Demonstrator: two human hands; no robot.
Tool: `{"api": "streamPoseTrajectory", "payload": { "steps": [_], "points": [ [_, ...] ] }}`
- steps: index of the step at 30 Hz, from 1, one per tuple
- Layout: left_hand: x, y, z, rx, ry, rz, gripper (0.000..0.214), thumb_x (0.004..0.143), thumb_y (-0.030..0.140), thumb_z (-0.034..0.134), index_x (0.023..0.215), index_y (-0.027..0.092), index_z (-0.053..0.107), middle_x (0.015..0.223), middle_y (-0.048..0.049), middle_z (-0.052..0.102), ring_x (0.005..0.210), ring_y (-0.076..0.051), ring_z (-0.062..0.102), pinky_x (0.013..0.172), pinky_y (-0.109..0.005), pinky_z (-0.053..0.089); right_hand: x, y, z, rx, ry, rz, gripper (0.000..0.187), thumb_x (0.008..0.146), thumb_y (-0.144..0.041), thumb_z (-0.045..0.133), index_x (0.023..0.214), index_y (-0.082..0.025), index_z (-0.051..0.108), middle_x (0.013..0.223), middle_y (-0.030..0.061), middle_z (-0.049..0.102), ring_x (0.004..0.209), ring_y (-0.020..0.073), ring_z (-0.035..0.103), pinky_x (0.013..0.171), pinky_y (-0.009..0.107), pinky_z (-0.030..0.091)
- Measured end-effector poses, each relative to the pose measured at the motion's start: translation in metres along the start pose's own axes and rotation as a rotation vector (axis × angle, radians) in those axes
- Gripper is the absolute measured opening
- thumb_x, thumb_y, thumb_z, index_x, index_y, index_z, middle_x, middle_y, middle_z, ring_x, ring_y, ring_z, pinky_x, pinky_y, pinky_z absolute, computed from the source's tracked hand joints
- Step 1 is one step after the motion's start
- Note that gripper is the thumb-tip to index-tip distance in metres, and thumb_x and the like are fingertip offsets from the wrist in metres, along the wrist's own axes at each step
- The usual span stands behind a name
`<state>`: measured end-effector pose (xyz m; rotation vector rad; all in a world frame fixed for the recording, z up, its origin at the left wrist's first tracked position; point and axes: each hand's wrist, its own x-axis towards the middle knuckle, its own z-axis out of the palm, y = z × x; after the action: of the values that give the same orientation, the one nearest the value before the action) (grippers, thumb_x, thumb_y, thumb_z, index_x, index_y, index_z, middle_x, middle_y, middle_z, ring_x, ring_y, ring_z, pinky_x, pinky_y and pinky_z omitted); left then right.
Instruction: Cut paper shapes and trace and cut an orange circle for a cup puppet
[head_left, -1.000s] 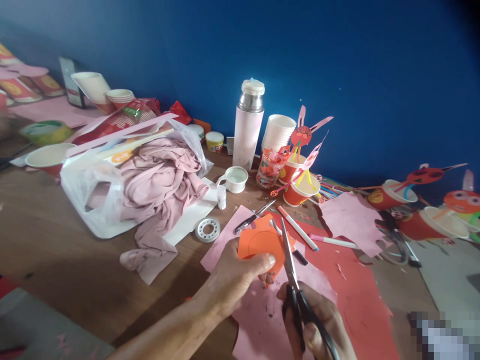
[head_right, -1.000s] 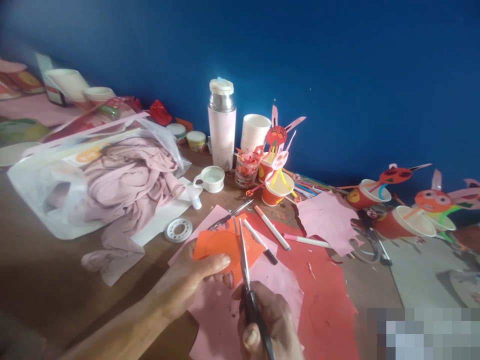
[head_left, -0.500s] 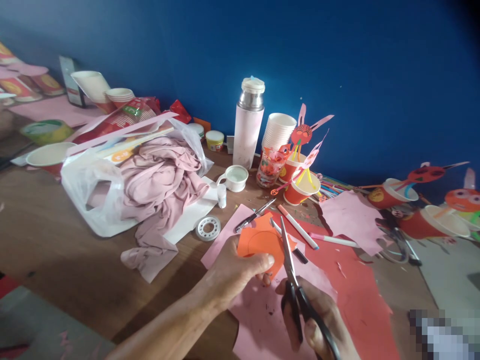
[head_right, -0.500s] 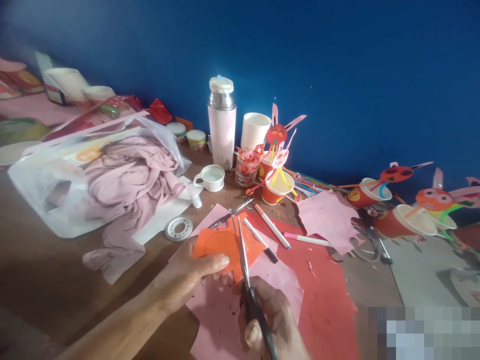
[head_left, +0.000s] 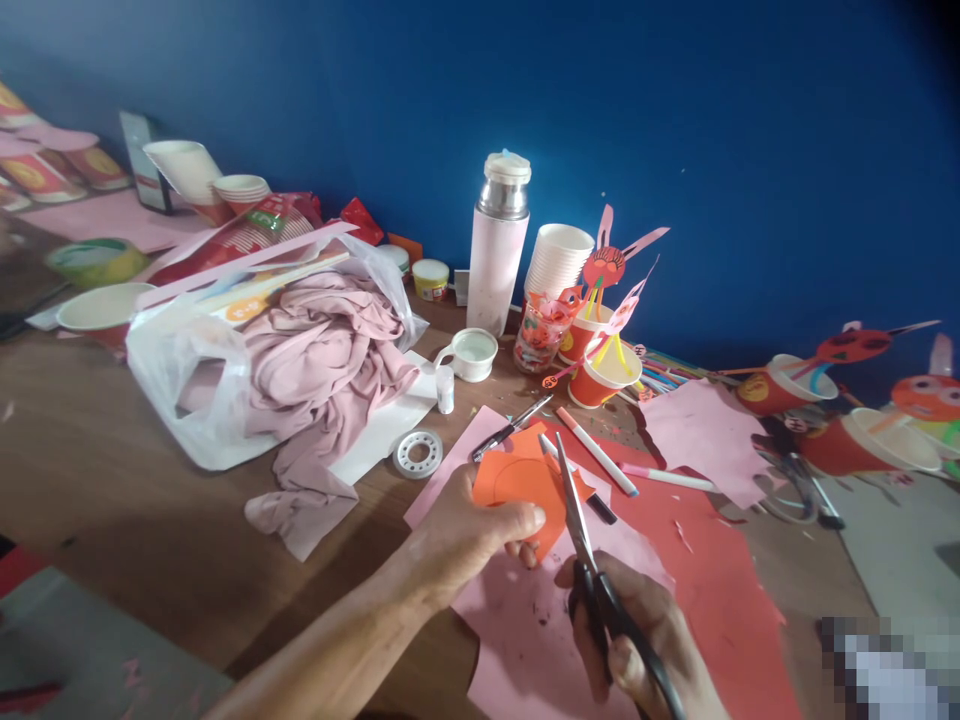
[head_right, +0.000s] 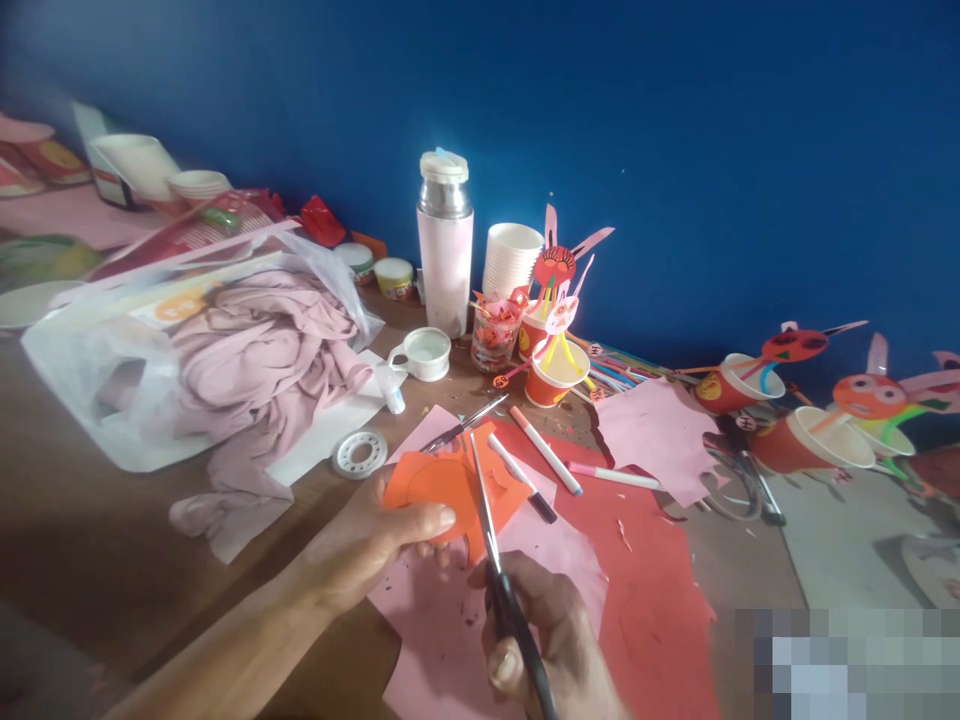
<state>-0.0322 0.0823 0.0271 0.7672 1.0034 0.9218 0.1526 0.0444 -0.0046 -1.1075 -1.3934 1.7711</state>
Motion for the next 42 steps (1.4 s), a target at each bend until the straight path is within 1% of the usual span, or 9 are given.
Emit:
{"api": "streamPoseTrajectory", "payload": {
  "steps": [6,10,14,19,24,32,35,39,42],
  "points": [
    [0.001,-0.001,-0.001,0.023,0.015,-0.012,0.01,0.06,0.023,0.058,0.057,0.012,0.058,0.05,-0.0004,0.058,0.047,-0.011,0.054,0.048,-0.022,0.04,-0.001,-0.002,0.001,-0.033,0.032,0.003,0.057,0.066,-0.068,0.06,0.09,-0.017,0.056,0.047,-0.0047,0.047,0.044,0.0083,0.034,0.044,0.02,0.03],
    [0.001,-0.003,-0.003,0.059,0.07,-0.029,0.01,0.06,0.023,0.059,0.06,0.013,0.058,0.05,-0.0013,0.059,0.047,-0.012,0.054,0.049,-0.024,0.04,0.0,-0.001,-0.002,-0.069,-0.006,-0.012,0.055,0.067,-0.066,0.06,0.091,-0.017,0.056,0.048,-0.0053,0.047,0.043,0.0076,0.034,0.043,0.02,0.032],
    [0.001,-0.003,-0.004,0.066,0.112,-0.042,0.01,0.059,0.022,0.061,0.061,0.015,0.056,0.05,-0.0007,0.06,0.047,-0.013,0.055,0.05,-0.026,0.042,0.001,-0.003,-0.003,-0.049,0.002,0.026,0.057,0.064,-0.068,0.061,0.09,-0.017,0.056,0.048,-0.0059,0.046,0.042,0.0069,0.034,0.042,0.02,0.033],
    [0.0,0.002,-0.005,0.117,0.09,-0.071,0.01,0.058,0.022,0.06,0.062,0.015,0.055,0.049,0.0008,0.06,0.047,-0.012,0.055,0.049,-0.024,0.042,0.002,-0.003,-0.006,-0.067,-0.024,0.004,0.056,0.064,-0.068,0.061,0.089,-0.017,0.056,0.049,-0.0056,0.046,0.042,0.007,0.033,0.043,0.021,0.03],
    [-0.001,0.007,-0.005,0.148,0.107,-0.133,0.012,0.056,0.021,0.06,0.064,0.016,0.053,0.05,0.0011,0.062,0.045,-0.011,0.055,0.048,-0.023,0.043,0.003,-0.001,-0.01,-0.112,-0.068,-0.018,0.057,0.068,-0.069,0.057,0.093,-0.017,0.056,0.049,-0.0049,0.047,0.045,0.0088,0.033,0.046,0.023,0.027],
    [-0.001,0.014,-0.005,0.1,-0.03,-0.082,0.006,0.056,0.018,0.055,0.053,0.014,0.058,0.048,0.0014,0.059,0.043,-0.009,0.053,0.044,-0.019,0.042,0.002,0.001,-0.016,-0.186,-0.087,-0.002,0.062,0.067,-0.072,0.054,0.093,-0.016,0.056,0.048,-0.0044,0.046,0.045,0.0098,0.034,0.044,0.023,0.028],
    [-0.001,0.012,-0.006,0.119,-0.03,-0.083,0.006,0.056,0.018,0.056,0.055,0.013,0.059,0.049,0.0007,0.06,0.044,-0.009,0.054,0.046,-0.02,0.043,0.002,-0.001,-0.015,-0.145,-0.091,0.018,0.061,0.066,-0.07,0.058,0.093,-0.016,0.056,0.048,-0.0044,0.047,0.045,0.0094,0.033,0.041,0.022,0.027],
    [0.0,0.008,-0.008,0.155,0.041,-0.102,0.007,0.054,0.021,0.058,0.055,0.014,0.057,0.048,0.0003,0.06,0.044,-0.01,0.054,0.047,-0.021,0.043,0.0,-0.004,-0.014,-0.132,-0.078,0.021,0.058,0.066,-0.068,0.059,0.092,-0.016,0.057,0.048,-0.0052,0.045,0.044,0.009,0.034,0.042,0.021,0.028],
    [0.001,0.009,-0.008,0.164,0.008,-0.075,0.007,0.055,0.021,0.057,0.055,0.014,0.056,0.048,0.0006,0.059,0.044,-0.01,0.054,0.047,-0.021,0.042,-0.001,-0.003,-0.014,-0.136,-0.079,0.022,0.058,0.067,-0.068,0.058,0.093,-0.016,0.057,0.05,-0.0058,0.043,0.044,0.0084,0.034,0.042,0.021,0.028]
  ]
}}
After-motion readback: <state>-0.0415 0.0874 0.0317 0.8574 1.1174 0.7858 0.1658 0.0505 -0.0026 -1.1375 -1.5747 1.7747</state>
